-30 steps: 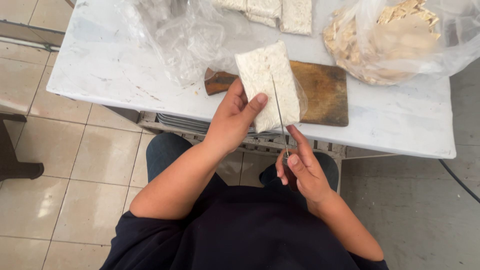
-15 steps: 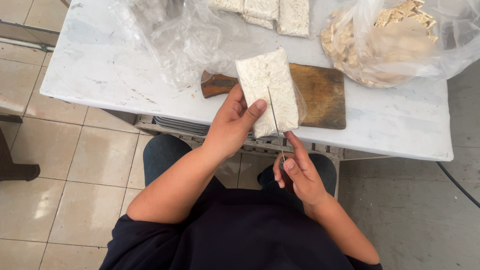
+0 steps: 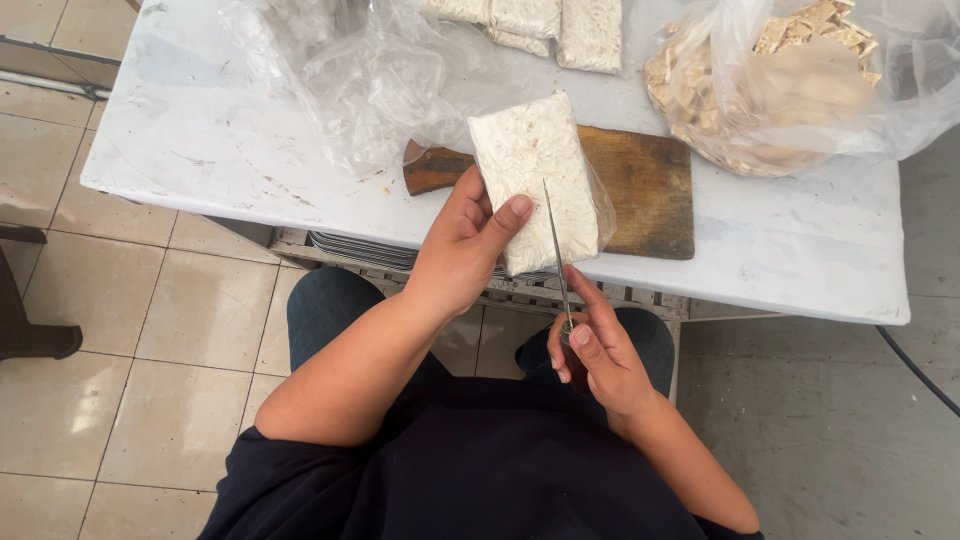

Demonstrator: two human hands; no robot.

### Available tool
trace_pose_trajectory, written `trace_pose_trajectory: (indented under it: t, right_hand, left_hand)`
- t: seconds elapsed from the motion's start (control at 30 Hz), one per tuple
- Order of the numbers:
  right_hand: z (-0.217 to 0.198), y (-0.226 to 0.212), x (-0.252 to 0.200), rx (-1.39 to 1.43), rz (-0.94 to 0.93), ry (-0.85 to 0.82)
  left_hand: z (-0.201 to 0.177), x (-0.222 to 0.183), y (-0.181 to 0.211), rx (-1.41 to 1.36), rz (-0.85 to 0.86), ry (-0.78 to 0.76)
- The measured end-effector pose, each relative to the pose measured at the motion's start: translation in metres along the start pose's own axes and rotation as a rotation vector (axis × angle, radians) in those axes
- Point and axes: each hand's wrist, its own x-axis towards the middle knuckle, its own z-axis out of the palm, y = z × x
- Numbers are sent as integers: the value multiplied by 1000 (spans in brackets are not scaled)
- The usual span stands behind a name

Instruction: The person unwraps rectangular white food blocks and slices them into thin strips on a wooden cutting board using a knife. The sliced pieces are then transferred into a plastic bag. The person repeats this process with multiple blocks.

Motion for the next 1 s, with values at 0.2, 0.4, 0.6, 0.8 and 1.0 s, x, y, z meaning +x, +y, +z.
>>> trace_pose_trajectory:
  t: [0.2,0.4,0.6,0.8,1.0]
  right_hand:
    - [0,0,-3,-1,22,-12]
    - [2,1,-5,-27,32,8]
    - [-6,5,4,-59,-56,-3]
    - [-9,0,16,-40,-87,-7]
    - [-4,-13,22,-48,-87,-8]
  left_hand:
    - [-3,0,4,-26,20,34]
    - [0,-5,10,51,55,18]
    - [6,-9,11,73,86,-54]
    - [9,-10,1,96,34,-55]
    - [9,-5,-7,290,111,-6]
